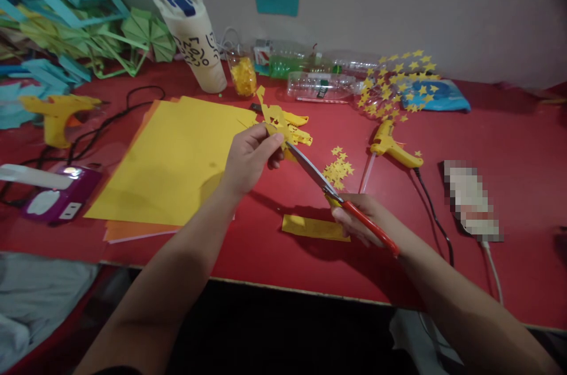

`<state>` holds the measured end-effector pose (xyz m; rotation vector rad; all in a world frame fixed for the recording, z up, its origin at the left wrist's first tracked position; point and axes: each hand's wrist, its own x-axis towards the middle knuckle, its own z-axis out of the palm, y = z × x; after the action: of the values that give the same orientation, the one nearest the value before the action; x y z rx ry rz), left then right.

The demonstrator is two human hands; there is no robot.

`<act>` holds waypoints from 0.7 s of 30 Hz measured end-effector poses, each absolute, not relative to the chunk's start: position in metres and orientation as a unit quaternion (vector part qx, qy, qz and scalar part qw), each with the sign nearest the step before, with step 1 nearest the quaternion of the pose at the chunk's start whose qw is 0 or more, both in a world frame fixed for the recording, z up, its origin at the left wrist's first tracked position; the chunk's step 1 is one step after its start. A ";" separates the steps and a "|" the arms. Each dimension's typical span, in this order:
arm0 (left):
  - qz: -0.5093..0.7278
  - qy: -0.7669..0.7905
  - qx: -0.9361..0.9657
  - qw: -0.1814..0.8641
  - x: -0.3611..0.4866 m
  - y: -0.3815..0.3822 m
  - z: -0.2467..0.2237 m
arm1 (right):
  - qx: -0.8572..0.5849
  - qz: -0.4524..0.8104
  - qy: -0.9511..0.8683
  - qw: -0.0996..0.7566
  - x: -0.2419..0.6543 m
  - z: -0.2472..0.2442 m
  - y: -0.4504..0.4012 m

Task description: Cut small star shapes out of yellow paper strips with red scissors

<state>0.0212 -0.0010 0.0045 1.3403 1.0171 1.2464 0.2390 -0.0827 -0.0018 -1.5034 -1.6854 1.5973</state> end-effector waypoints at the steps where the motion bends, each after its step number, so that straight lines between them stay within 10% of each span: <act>1: 0.514 0.421 0.555 0.500 0.021 -0.001 0.004 | -0.533 0.570 -0.598 0.186 0.240 -0.004 -0.083; 21: 0.519 0.391 0.548 0.527 0.032 -0.012 0.005 | -0.474 0.574 -0.629 0.227 0.238 -0.012 -0.085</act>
<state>0.0320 -0.0116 0.0055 1.3107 0.9347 1.2401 0.2376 -0.0848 -0.0125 -1.3051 -1.7332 1.5807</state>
